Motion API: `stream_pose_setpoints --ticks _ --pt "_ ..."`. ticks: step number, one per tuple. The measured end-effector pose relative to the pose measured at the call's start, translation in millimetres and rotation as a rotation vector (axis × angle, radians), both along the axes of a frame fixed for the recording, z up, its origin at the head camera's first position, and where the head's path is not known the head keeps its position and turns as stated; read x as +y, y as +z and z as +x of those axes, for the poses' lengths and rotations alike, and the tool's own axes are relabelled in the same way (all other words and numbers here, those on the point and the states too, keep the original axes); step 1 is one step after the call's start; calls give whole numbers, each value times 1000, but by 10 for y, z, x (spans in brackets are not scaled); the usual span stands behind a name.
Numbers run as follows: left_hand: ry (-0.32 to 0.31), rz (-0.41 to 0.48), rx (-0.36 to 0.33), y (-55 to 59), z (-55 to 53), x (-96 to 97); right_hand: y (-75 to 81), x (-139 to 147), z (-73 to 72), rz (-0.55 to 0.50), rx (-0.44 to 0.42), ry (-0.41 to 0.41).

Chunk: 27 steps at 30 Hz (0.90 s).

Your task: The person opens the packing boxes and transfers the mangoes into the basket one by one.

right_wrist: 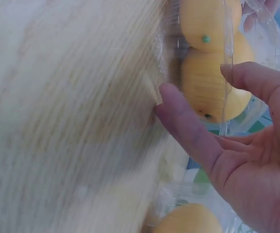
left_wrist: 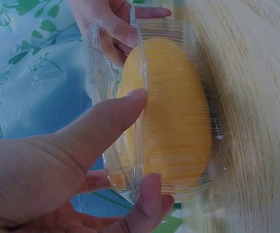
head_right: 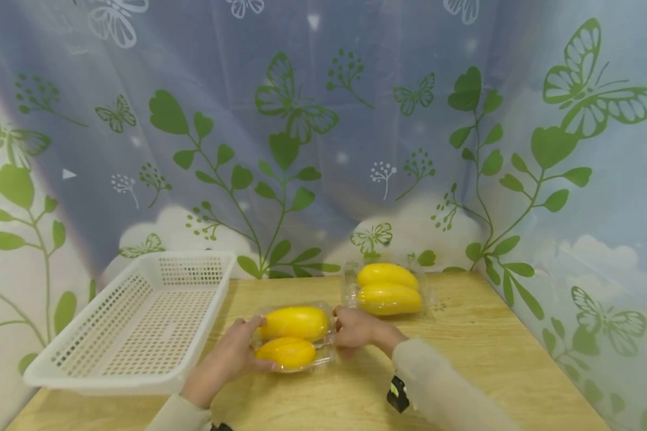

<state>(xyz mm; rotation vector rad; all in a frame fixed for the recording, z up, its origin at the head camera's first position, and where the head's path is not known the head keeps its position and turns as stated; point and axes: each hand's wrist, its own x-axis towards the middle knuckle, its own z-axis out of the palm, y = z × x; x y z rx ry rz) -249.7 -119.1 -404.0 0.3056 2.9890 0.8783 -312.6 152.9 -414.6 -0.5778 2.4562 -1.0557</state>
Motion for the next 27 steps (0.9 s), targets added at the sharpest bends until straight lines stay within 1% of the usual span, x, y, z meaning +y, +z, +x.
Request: stream_pose_setpoints --ticks 3,8,10,14,19,23,27 --pt "-4 0 3 -2 0 -3 -12 -14 13 -55 -34 -11" --pt "-7 -3 -1 -2 -4 -6 -23 -14 -15 -84 -38 4" --pt "-7 -4 -2 -3 -6 -8 -33 -9 -28 -104 -53 5" --pt "-9 -6 -2 -10 -10 -10 -65 16 -52 -198 -132 -11" --pt "-15 -4 4 -15 -8 -13 -112 88 -79 -312 -232 -10" --pt "-13 0 8 -15 -4 -14 -151 116 -94 -361 -269 -20" --pt "-9 -1 9 -18 -7 -14 -180 114 -89 -396 -282 -41"
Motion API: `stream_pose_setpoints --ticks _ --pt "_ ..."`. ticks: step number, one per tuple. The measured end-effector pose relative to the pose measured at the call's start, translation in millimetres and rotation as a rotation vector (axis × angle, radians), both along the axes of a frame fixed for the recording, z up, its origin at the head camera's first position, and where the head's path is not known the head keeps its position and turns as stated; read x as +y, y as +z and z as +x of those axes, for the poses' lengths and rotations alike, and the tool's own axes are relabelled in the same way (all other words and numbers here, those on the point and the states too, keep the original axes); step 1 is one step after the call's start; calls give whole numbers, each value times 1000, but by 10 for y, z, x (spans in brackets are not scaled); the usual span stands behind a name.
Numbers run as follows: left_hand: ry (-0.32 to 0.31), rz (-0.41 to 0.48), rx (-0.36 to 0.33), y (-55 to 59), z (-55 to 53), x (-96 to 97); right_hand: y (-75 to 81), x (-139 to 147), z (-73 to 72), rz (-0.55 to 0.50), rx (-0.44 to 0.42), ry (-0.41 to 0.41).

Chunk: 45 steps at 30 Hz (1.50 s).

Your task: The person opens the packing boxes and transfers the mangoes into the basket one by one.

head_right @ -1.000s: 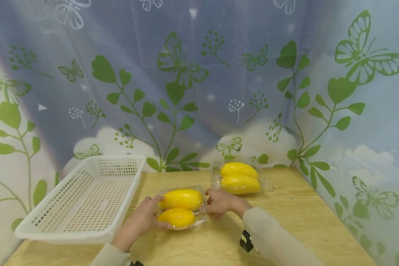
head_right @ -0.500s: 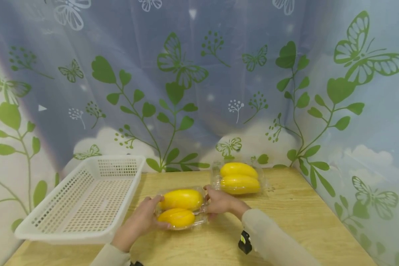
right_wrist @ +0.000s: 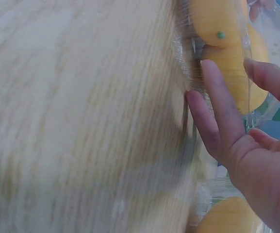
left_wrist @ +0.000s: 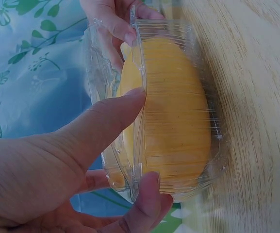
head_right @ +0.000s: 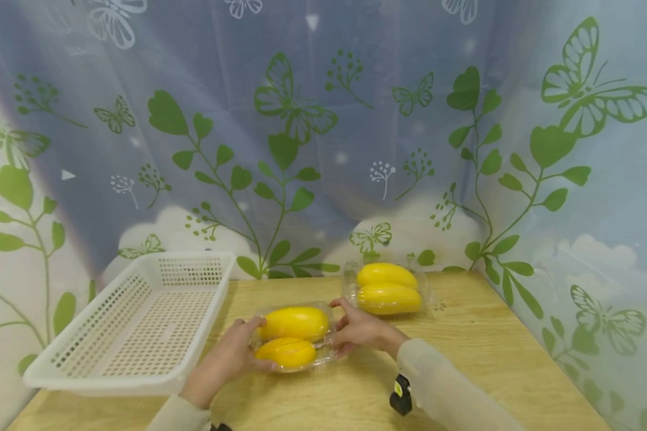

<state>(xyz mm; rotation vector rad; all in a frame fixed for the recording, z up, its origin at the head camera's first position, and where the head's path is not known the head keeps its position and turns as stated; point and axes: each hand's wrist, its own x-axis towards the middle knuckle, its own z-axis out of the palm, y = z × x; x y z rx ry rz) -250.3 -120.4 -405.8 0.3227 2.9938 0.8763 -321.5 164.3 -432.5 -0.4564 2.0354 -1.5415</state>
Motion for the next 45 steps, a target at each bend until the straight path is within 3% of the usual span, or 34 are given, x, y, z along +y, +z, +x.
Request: stream_pose_setpoints --ticks 19,29,45 --pt "13 20 1 16 50 38 -56 6 30 -40 3 -21" --pt "25 -20 84 12 58 87 -31 -28 56 -42 3 -31" --pt "34 -78 76 39 24 134 -62 -13 47 -56 8 -25"
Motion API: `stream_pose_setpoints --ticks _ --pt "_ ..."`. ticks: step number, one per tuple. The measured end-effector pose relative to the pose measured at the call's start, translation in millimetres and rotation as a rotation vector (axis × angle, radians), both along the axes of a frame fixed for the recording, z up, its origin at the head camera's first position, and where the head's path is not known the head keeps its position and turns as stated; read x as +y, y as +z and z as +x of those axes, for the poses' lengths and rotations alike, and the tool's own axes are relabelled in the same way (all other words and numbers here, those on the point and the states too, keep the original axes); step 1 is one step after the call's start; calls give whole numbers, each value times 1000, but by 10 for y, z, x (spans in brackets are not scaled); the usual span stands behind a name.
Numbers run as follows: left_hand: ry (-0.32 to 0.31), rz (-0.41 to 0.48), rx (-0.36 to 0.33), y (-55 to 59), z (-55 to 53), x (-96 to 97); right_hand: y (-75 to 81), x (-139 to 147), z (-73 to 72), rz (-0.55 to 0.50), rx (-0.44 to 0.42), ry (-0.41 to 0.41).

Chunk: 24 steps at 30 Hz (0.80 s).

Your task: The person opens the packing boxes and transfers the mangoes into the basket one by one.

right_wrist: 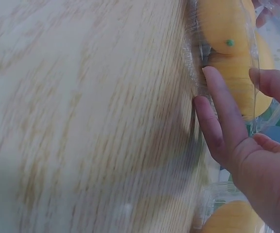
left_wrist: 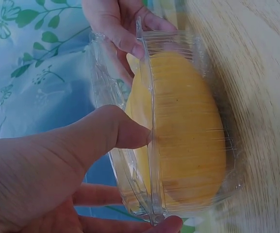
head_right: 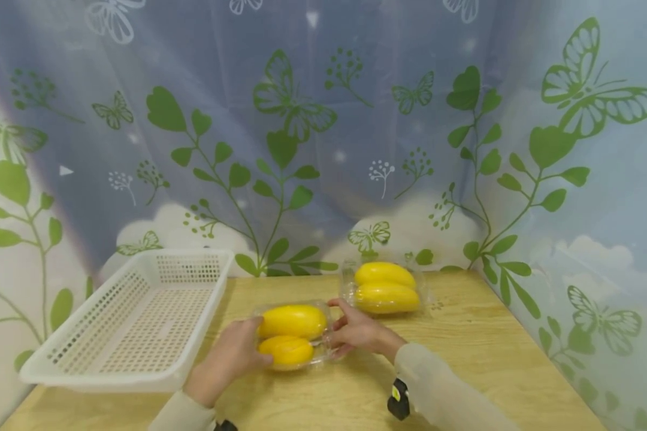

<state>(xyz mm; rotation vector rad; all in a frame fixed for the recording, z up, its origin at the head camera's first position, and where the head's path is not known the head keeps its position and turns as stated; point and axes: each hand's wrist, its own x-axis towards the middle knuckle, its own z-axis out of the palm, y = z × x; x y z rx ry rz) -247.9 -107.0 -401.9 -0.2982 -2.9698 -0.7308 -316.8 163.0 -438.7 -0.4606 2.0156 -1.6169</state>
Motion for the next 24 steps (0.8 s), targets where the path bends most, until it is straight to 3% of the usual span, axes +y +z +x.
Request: stream_pose_setpoints --ticks 24 --pt "-4 -9 4 25 5 2 -31 40 13 6 42 0"
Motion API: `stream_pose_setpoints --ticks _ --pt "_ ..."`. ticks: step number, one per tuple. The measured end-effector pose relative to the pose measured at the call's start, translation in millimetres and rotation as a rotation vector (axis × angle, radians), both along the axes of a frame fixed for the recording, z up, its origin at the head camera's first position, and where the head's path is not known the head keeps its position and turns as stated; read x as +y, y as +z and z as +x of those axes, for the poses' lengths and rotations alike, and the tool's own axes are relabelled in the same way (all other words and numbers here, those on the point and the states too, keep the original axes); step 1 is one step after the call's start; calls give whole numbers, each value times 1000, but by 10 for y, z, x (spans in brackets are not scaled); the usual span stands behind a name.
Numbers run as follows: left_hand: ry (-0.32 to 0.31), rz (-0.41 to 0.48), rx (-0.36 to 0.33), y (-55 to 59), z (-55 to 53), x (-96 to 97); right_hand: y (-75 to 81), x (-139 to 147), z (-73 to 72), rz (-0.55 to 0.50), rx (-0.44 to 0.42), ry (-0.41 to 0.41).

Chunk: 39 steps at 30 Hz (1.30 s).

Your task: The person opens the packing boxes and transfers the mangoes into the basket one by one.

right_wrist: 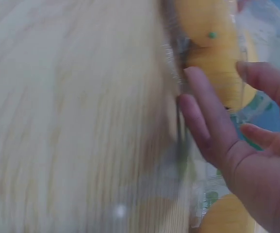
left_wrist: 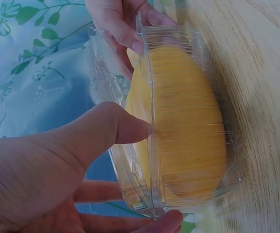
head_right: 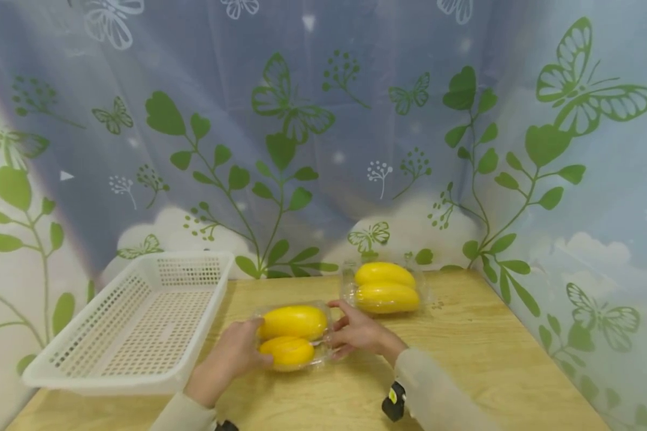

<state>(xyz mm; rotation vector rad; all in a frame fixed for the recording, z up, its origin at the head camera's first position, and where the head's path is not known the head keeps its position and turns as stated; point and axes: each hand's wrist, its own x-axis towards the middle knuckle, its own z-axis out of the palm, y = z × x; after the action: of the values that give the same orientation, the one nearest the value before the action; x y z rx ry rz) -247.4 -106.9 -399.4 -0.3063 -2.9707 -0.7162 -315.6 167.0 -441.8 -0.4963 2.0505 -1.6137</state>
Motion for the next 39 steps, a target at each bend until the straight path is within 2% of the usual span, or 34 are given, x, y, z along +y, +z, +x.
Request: stream_pose_setpoints --ticks 11,22,31,39 --pt "-12 17 -25 -34 0 5 1 13 39 19 3 -12" --pt "-24 9 -1 -59 -2 -1 12 58 19 26 -2 28" --pt "-18 19 3 -68 24 -9 -45 48 16 2 2 20" --pt "-22 3 34 -39 1 -38 -7 -7 31 -7 20 -23"
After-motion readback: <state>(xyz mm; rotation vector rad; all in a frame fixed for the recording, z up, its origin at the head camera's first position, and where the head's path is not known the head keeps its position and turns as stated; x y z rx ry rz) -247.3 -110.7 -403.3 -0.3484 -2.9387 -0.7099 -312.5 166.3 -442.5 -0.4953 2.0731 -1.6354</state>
